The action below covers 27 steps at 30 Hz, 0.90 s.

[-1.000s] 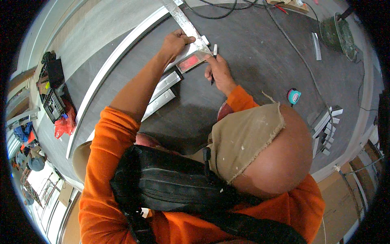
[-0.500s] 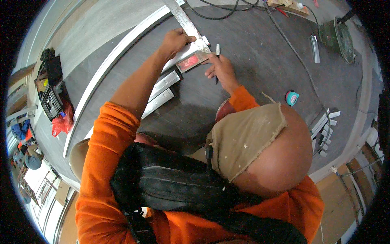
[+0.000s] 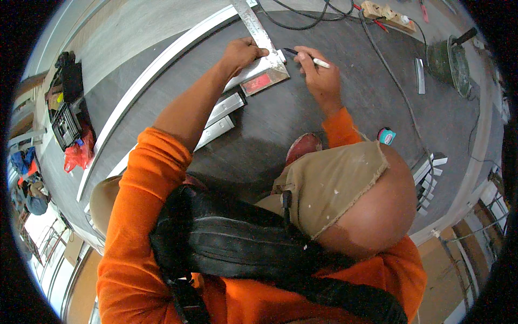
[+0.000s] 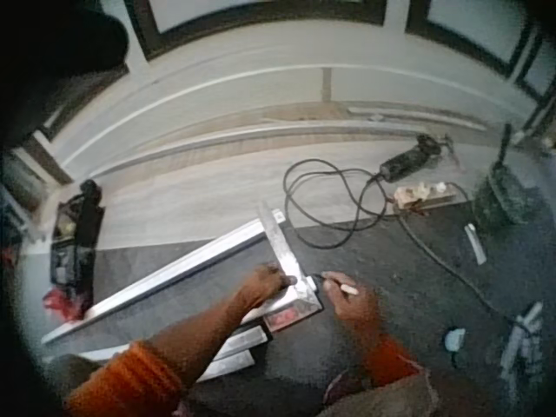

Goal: The person measures and marks several white metal strips using a square and a marker before cutting them with an angle grinder while sitting on the floor.

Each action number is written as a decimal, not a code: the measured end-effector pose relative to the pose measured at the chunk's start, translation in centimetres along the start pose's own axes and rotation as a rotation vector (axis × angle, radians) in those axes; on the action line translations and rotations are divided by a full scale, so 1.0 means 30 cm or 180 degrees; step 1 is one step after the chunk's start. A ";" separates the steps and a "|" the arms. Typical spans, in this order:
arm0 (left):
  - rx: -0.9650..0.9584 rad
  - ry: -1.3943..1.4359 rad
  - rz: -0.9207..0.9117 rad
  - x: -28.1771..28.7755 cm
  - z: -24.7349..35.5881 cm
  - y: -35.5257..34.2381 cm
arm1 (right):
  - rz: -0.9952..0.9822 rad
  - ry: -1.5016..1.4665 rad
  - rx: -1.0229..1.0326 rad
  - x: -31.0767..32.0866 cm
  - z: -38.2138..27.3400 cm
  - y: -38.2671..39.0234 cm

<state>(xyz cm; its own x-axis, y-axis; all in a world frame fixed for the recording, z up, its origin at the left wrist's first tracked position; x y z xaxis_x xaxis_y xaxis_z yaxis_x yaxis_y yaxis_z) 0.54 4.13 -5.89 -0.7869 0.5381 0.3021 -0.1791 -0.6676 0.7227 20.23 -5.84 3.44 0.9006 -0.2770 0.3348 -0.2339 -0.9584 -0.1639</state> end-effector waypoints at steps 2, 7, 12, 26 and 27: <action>-0.0006 0.0051 0.0029 0.004 -0.004 -0.005 | -0.0230 0.0122 0.0070 -0.032 -0.015 -0.008; 0.0071 -0.0169 0.0142 0.007 0.019 0.010 | -0.0640 0.0412 0.0020 -0.070 -0.001 -0.013; 0.0016 -0.0351 0.0204 0.010 0.016 -0.009 | -0.0635 0.0134 -0.0030 -0.046 0.013 0.005; -0.0148 -0.0313 -0.0074 0.015 0.010 0.019 | -0.0596 -0.0543 -0.1522 -0.136 0.217 0.194; -0.0200 -0.0456 -0.0068 0.035 -0.011 0.020 | -0.0614 -0.1072 -0.1699 -0.207 0.204 0.219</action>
<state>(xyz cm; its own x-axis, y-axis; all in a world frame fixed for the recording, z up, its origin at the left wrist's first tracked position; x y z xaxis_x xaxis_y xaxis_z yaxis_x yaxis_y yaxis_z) -0.59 4.12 -5.36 -0.6911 0.6174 0.3758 -0.2351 -0.6837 0.6908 15.33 -10.01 -5.38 0.9896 -0.1431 -0.0107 -0.1283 -0.9153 0.3817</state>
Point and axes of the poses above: each hand's wrist, its own y-axis away from the middle knuckle, its own x-axis out of the back of the hand, z = x × y, the point moved 9 cm from there along -y, towards the middle knuckle, and after that the axes turned 11 degrees about x, right-handed, at the moved point
